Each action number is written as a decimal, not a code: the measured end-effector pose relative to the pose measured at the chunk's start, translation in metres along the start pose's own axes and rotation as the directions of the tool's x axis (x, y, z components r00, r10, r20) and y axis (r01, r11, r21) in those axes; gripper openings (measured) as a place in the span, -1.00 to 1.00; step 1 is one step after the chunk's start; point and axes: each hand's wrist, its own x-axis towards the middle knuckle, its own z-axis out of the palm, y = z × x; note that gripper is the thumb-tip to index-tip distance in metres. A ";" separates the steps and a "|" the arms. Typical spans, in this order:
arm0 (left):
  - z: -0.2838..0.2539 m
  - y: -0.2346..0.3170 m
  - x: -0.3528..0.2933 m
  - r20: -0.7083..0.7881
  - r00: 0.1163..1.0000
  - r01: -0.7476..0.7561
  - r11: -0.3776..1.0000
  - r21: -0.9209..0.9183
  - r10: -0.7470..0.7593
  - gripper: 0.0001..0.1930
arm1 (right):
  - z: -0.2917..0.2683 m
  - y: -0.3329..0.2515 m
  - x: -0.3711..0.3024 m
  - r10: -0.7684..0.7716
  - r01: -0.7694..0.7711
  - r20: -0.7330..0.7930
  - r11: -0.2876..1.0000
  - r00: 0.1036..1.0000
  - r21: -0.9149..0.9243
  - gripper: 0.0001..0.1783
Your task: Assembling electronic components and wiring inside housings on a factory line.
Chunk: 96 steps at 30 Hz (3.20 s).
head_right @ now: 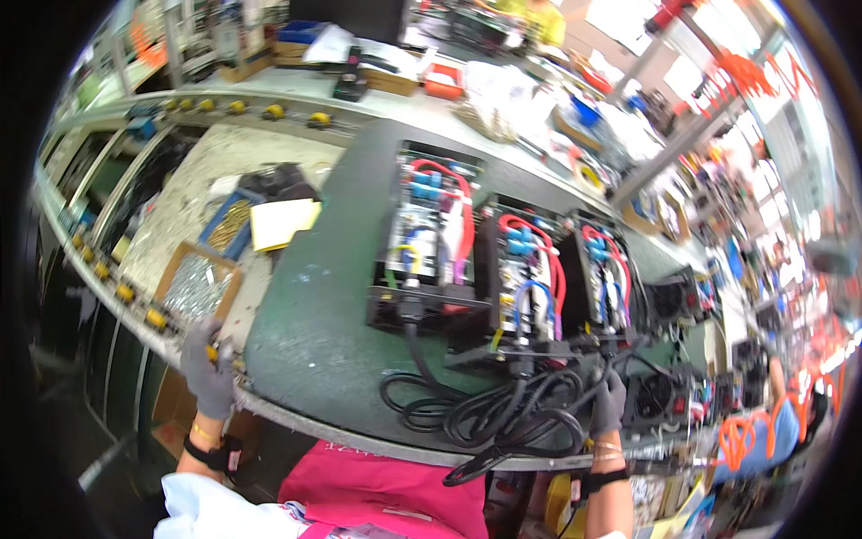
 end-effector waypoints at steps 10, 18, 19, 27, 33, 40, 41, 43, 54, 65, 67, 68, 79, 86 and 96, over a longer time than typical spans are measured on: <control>0.011 -0.006 0.058 0.279 0.946 -0.128 0.980 -0.154 0.167 -0.53 | 0.037 -0.083 -0.002 -0.025 0.160 0.161 0.309 0.987 -0.937 -0.68; 0.071 0.028 0.127 0.837 0.499 0.775 0.548 -0.316 -0.223 -0.58 | 0.049 -0.050 0.045 -0.014 0.015 0.008 0.601 1.000 -0.799 -0.68; 0.072 0.032 0.128 0.888 0.358 0.906 0.339 -0.254 -0.289 -0.62 | 0.049 -0.041 0.051 0.085 -0.085 -0.041 0.621 0.996 -0.779 -0.67; 0.069 0.010 0.131 0.894 0.354 0.889 0.396 -0.230 -0.275 -0.67 | 0.042 0.051 0.082 0.196 -0.246 -0.149 0.806 0.969 -0.539 -0.62; 0.042 -0.002 0.158 0.716 0.692 0.136 0.991 -0.002 -0.094 -0.42 | 0.043 0.079 0.072 0.243 -0.126 0.068 0.698 0.968 -0.705 -0.61; -0.057 0.091 0.134 0.250 0.964 0.160 0.951 -0.266 -0.092 -0.58 | 0.052 -0.002 0.063 0.023 0.201 0.316 0.728 0.948 -0.656 -0.68; -0.063 0.104 0.131 0.198 0.972 0.196 0.905 -0.377 -0.128 -0.58 | 0.063 -0.015 0.054 -0.190 0.353 0.342 0.781 0.920 -0.515 -0.69; -0.074 0.125 0.122 0.070 0.988 0.155 0.891 -0.426 -0.138 -0.61 | 0.076 -0.046 0.045 -0.106 0.333 0.419 0.788 0.902 -0.517 -0.64; -0.107 0.197 0.019 -0.388 0.872 -0.315 0.949 0.018 0.297 -0.65 | 0.167 -0.154 -0.067 -0.080 0.269 0.807 0.958 0.585 -0.100 -0.22; 0.009 0.181 -0.029 -0.102 0.952 -0.306 0.912 -0.271 0.289 -0.54 | 0.161 -0.157 -0.174 -0.404 0.884 0.870 0.462 0.284 -0.073 -0.35; 0.030 0.179 -0.028 0.015 0.970 -0.227 0.933 -0.280 0.241 -0.55 | 0.164 -0.138 -0.186 -0.505 0.902 0.815 0.430 0.283 -0.047 -0.38; 0.037 0.178 -0.029 0.010 0.971 -0.226 0.931 -0.286 0.238 -0.55 | 0.165 -0.130 -0.191 -0.575 0.906 0.762 0.421 0.296 -0.034 -0.41; 0.041 0.176 -0.028 0.320 0.917 -0.200 0.968 -0.151 0.240 -0.56 | 0.171 -0.112 -0.205 -0.764 0.950 0.569 0.289 0.304 -0.119 -0.52; 0.044 0.173 -0.029 0.297 0.920 -0.213 0.963 -0.168 0.255 -0.60 | 0.170 -0.110 -0.209 -0.804 0.957 0.521 0.259 0.288 -0.129 -0.61; 0.043 0.172 -0.028 0.302 0.919 -0.216 0.964 -0.155 0.255 -0.59 | 0.173 -0.112 -0.209 -0.828 0.960 0.487 0.248 0.279 -0.129 -0.65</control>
